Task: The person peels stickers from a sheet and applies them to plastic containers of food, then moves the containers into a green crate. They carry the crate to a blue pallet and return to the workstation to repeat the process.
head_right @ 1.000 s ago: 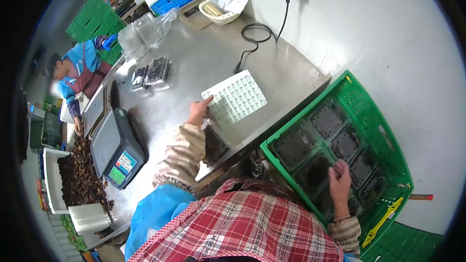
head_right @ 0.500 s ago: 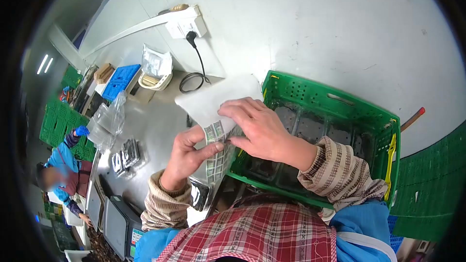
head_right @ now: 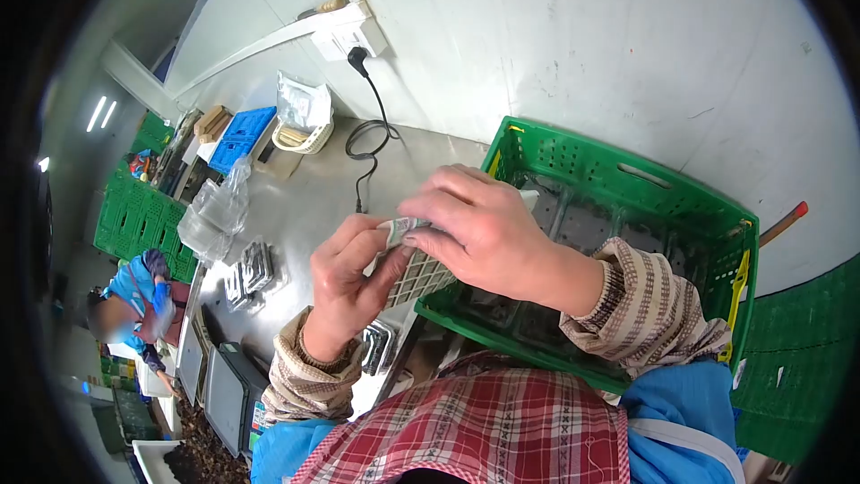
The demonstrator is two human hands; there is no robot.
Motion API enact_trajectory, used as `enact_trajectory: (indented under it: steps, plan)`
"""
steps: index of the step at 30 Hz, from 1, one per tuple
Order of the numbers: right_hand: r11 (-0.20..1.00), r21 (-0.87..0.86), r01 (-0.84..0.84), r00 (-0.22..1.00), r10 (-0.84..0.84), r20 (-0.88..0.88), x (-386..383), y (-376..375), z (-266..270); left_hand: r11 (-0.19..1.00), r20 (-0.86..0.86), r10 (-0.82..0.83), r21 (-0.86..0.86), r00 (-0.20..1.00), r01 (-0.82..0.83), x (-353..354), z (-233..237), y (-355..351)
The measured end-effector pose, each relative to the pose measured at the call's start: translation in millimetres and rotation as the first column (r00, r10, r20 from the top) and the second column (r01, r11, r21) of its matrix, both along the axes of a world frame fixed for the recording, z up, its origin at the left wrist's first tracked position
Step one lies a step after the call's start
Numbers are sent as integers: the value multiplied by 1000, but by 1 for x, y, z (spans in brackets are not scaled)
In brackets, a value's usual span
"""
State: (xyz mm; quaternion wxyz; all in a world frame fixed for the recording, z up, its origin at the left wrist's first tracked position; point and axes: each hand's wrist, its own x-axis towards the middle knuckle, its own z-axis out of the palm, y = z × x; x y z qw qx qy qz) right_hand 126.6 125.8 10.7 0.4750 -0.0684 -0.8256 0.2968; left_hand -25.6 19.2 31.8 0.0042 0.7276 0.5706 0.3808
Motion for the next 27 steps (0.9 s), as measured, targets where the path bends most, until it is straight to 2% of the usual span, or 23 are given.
enact_trajectory:
  steps: [1,3,4,6,7,9,10,11,12,13,14,16,17,19,20,22,23,24,26,27]
  plan:
    - [1000,-9,1,1000,-1,4,0,2,0,1000,4,-1,-9,1000,1,2,0,1]
    - [981,153,119,991,-109,-73,-5,2,1,997,8,67,-47,998,-67,0,2,-2]
    - [982,145,120,992,-111,-68,-9,1,0,996,12,66,-56,998,-65,-2,3,-4]
    - [970,215,111,990,-88,-113,-18,1,-4,987,57,160,-12,985,-160,-6,1,-7]
    - [972,207,111,990,-90,-108,-23,2,-4,968,32,250,-44,968,-249,-14,-1,-9]
    - [991,-134,-5,997,-6,-83,-16,5,-6,921,25,378,-116,926,-373,-29,-10,-17]
    - [933,-357,43,998,-60,-37,-7,14,-7,878,10,467,-122,884,-463,-42,-11,-23]
    - [849,-523,84,996,-49,80,0,36,-28,768,125,633,-231,764,-598,-72,-22,-39]
    - [734,-665,142,982,-18,191,10,53,-61,815,444,575,-239,687,-527,-76,-14,-49]
    - [692,-668,273,909,40,414,20,56,-101,831,602,519,-188,607,-524,-70,-7,-53]
    - [670,-639,378,796,117,594,20,57,-143,844,632,498,-195,594,-500,-78,-6,-63]
    - [736,-568,369,768,102,632,14,40,-212,833,626,507,-181,592,-523,-73,-16,-70]
    - [745,-546,384,741,104,663,9,36,-227,830,627,514,-190,585,-525,-68,-17,-70]
    - [727,-535,430,659,153,737,-9,28,-227,834,689,500,-221,525,-505,-55,-14,-70]
    - [726,-541,426,659,161,735,-19,23,-229,830,685,508,-227,523,-509,-53,-13,-71]
    - [884,-224,411,513,-21,858,-33,14,-244,818,723,504,-226,471,-528,-50,-14,-73]
    - [934,-68,351,375,-74,924,-35,20,-265,820,716,507,-229,479,-525,-51,-16,-74]
    - [931,-74,358,367,-67,928,-26,29,-254,821,715,511,-240,477,-518,-54,-16,-77]
    - [907,-18,421,274,-109,956,1,54,-235,812,705,514,-216,489,-542,-54,-15,-82]
    - [896,11,444,285,-153,946,15,64,-238,786,703,531,-201,473,-584,-49,-11,-79]
